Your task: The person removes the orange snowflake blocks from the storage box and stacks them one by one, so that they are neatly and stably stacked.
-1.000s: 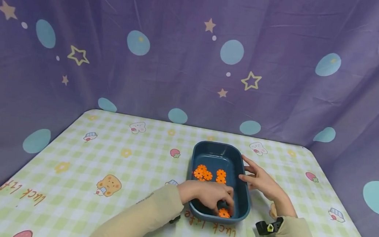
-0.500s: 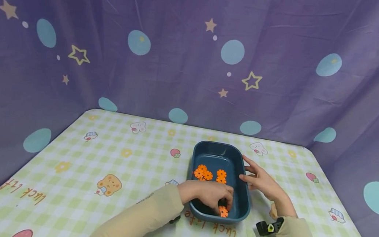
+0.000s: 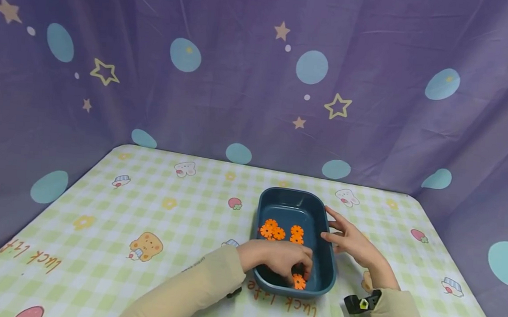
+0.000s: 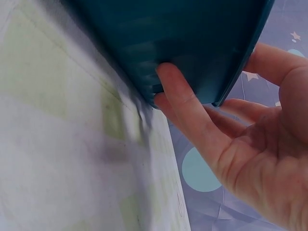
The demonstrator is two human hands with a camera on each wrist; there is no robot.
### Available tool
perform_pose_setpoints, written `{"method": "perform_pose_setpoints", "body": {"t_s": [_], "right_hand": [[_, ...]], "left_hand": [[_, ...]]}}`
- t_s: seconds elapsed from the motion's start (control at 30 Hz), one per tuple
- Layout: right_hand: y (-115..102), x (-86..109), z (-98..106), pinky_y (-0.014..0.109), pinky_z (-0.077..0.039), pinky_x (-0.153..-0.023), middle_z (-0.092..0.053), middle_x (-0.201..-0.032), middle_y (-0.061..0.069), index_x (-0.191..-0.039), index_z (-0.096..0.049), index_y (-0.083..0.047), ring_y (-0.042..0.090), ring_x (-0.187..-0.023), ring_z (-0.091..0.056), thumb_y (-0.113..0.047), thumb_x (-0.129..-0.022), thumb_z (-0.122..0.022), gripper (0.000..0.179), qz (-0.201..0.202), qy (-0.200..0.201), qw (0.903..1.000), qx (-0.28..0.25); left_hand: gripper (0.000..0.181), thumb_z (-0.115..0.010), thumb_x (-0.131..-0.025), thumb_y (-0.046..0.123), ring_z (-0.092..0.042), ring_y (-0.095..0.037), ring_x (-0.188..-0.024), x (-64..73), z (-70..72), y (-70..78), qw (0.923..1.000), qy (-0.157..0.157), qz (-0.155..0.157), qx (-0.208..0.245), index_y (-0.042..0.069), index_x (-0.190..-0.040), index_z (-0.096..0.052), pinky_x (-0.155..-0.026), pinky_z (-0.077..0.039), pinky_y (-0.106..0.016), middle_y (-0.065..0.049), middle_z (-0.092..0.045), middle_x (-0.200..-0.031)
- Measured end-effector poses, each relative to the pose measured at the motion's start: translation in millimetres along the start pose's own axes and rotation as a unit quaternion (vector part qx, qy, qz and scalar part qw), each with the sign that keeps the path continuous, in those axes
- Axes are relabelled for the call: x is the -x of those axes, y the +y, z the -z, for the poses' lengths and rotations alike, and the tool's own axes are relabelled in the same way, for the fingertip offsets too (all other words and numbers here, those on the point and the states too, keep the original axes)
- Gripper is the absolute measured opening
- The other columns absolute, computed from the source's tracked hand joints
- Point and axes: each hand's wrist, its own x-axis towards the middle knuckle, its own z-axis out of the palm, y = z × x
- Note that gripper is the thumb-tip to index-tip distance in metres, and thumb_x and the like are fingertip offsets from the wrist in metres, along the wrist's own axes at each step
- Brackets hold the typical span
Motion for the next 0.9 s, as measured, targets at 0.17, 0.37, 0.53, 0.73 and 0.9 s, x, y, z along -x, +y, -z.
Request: {"method": "perform_pose_setpoints", "body": {"t_s": [0.17,0.37,0.53,0.73,0.9], "right_hand": [[0,0.6,0,0.035,-0.05,-0.062,-0.019,-0.143,0.031,-0.147,-0.009,-0.02,0.029,-0.103,-0.052,-0.022,-0.089,-0.057,0.076,0.001,-0.002,1.0,-0.001],[0,0.4,0,0.035,-0.05,-0.061,-0.02,-0.143,0.031,-0.147,-0.009,-0.02,0.027,-0.098,-0.054,-0.021,-0.089,-0.058,0.076,0.003,-0.001,1.0,-0.002],[0,0.2,0,0.035,-0.05,-0.061,-0.021,-0.143,0.031,-0.147,-0.009,-0.021,0.026,-0.097,-0.054,-0.021,-0.089,-0.058,0.076,0.002,0.0,1.0,-0.003],[1,0.3,0,0.035,-0.05,-0.062,-0.02,-0.143,0.031,-0.147,-0.009,-0.021,0.028,-0.101,-0.053,-0.024,-0.088,-0.058,0.077,0.002,0.001,1.0,-0.003],[1,0.4,0,0.035,-0.05,-0.063,-0.02,-0.143,0.031,-0.147,-0.009,-0.021,0.029,-0.103,-0.052,-0.025,-0.088,-0.058,0.077,0.0,-0.002,1.0,-0.004]], "left_hand": [[0.022,-0.074,-0.075,0.02,-0.048,0.0,-0.08,-0.1,-0.5,1.2,0.9998,0.008,0.012,-0.011,0.018,-0.095,-0.065,-0.071,-0.039,-0.009,0.008,-0.05,-0.094],[0.022,-0.074,-0.075,0.023,-0.048,0.0,-0.075,0.2,1.4,6.4,0.9988,0.009,0.034,-0.034,0.016,-0.094,-0.065,-0.068,-0.039,-0.009,0.007,-0.05,-0.09],[0.022,-0.073,-0.076,0.024,-0.047,-0.001,-0.073,0.1,2.1,9.5,0.9977,0.011,0.043,-0.051,0.017,-0.094,-0.063,-0.065,-0.039,-0.01,0.008,-0.05,-0.087],[0.029,-0.071,-0.078,0.022,-0.047,-0.002,-0.076,0.3,2.3,8.7,0.9983,0.012,0.039,-0.042,0.021,-0.104,-0.059,-0.065,-0.039,-0.012,0.008,-0.049,-0.091],[0.025,-0.069,-0.08,0.021,-0.046,-0.003,-0.076,1.1,1.4,5.8,0.9984,0.016,0.021,-0.051,0.027,-0.104,-0.062,-0.065,-0.038,-0.013,0.008,-0.048,-0.094]]}}
